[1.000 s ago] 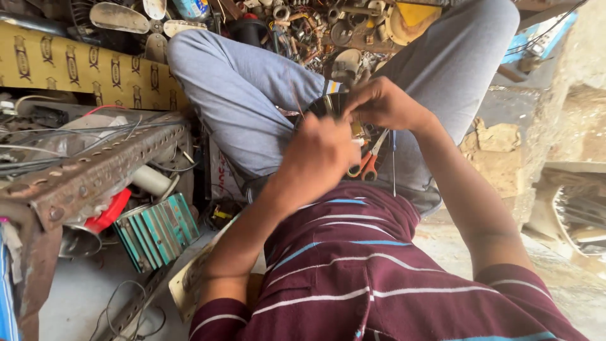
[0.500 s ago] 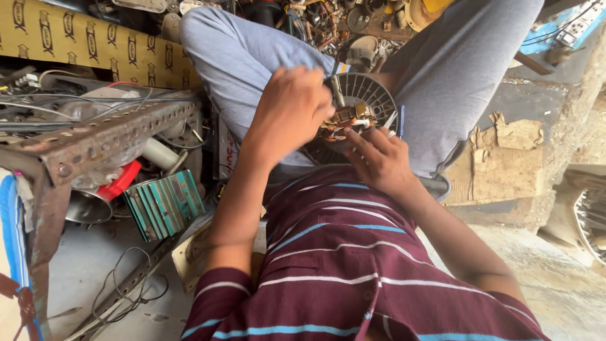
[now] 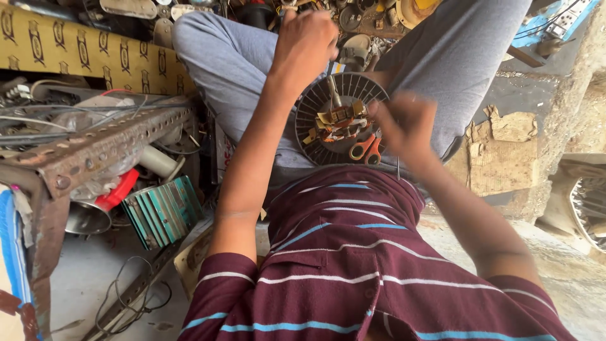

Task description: The person sits cross-legged and uses a screwdriver and pliers to adjust and secure copper windings on a small motor stator. They repeatedly tighten components and reposition the windings while holding the stator in their lap.

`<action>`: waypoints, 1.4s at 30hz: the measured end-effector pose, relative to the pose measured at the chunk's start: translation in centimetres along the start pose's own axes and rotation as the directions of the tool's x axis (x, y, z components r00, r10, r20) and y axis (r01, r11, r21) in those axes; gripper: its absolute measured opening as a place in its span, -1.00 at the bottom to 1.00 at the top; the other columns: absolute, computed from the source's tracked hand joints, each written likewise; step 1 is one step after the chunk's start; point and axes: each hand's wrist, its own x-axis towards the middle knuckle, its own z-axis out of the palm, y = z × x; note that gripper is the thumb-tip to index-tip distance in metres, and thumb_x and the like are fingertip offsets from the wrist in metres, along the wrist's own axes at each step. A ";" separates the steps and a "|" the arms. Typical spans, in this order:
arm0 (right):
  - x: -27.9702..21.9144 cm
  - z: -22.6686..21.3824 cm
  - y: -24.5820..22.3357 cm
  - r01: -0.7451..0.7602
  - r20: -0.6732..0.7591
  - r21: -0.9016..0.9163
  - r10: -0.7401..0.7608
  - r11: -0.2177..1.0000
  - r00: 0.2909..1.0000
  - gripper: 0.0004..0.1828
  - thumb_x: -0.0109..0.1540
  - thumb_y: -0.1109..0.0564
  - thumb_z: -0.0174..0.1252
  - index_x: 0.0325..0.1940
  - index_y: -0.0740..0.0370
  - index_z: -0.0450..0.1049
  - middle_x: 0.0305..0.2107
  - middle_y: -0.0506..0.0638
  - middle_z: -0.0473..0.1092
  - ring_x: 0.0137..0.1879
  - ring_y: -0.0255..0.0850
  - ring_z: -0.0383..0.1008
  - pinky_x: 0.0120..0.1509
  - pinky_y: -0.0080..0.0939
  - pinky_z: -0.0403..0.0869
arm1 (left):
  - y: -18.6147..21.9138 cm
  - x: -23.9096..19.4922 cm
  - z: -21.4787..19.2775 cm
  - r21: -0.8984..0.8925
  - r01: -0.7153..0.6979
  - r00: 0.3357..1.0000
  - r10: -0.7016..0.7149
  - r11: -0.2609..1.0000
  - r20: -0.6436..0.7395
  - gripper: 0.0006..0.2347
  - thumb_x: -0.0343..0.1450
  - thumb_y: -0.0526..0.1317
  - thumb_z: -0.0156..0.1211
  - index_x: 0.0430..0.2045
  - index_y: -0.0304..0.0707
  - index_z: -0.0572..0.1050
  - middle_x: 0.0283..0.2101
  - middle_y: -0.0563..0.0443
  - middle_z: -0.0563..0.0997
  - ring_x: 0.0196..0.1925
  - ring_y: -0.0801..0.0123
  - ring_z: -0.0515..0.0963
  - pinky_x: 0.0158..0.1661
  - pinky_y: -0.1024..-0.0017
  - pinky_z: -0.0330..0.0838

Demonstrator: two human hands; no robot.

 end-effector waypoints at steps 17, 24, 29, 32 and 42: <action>8.2 0.1 3.8 -0.440 0.502 0.514 0.158 0.736 0.850 -0.77 0.22 0.31 0.25 -0.05 0.28 0.64 -0.36 -0.15 0.51 -0.27 -0.39 0.39 -0.23 -0.39 0.32 | 3.4 -0.7 -4.5 0.062 -0.011 0.943 0.031 0.998 -0.332 -0.92 0.38 -0.28 0.35 -0.43 -0.23 0.55 -0.33 0.06 0.50 -0.25 0.29 0.59 -0.24 0.25 0.40; 9.0 0.2 3.8 -0.139 0.440 0.446 -0.081 0.884 0.894 -0.93 0.32 0.29 0.30 -0.12 0.35 0.61 -0.29 -0.12 0.56 -0.16 -0.40 0.51 0.00 -0.39 0.50 | 4.8 -2.1 -6.3 0.058 0.028 0.943 -0.007 0.998 -0.333 -0.87 0.43 -0.23 0.42 -0.37 -0.27 0.58 -0.38 0.08 0.50 -0.32 0.35 0.57 -0.31 0.26 0.35; 8.9 0.8 2.9 -0.438 0.581 0.489 0.092 0.754 0.808 -0.80 0.21 0.25 0.28 -0.07 0.29 0.61 -0.41 -0.13 0.50 -0.33 -0.39 0.45 -0.24 -0.36 0.42 | 3.6 -1.1 -6.0 0.120 0.051 0.931 -0.004 0.991 -0.364 -0.87 0.44 -0.22 0.40 -0.35 -0.24 0.56 -0.34 0.09 0.50 -0.29 0.34 0.58 -0.29 0.29 0.34; 9.4 1.6 2.7 -0.265 0.467 0.464 0.021 0.845 0.884 -0.89 0.29 0.24 0.32 -0.12 0.34 0.62 -0.38 -0.11 0.53 -0.27 -0.39 0.46 -0.16 -0.36 0.44 | 3.0 -0.5 -6.0 0.157 0.066 0.924 -0.001 0.985 -0.383 -0.88 0.44 -0.22 0.38 -0.33 -0.21 0.55 -0.32 0.11 0.51 -0.27 0.35 0.59 -0.28 0.30 0.33; 9.3 1.7 3.1 -0.098 0.482 0.533 -0.207 0.840 0.851 -0.88 0.30 0.27 0.33 -0.13 0.41 0.60 -0.31 -0.04 0.56 -0.22 -0.39 0.47 -0.06 -0.37 0.46 | 3.6 -0.5 -5.7 0.162 0.117 0.904 -0.038 0.980 -0.425 -0.89 0.47 -0.22 0.37 -0.31 -0.22 0.56 -0.33 0.12 0.50 -0.32 0.41 0.56 -0.32 0.32 0.28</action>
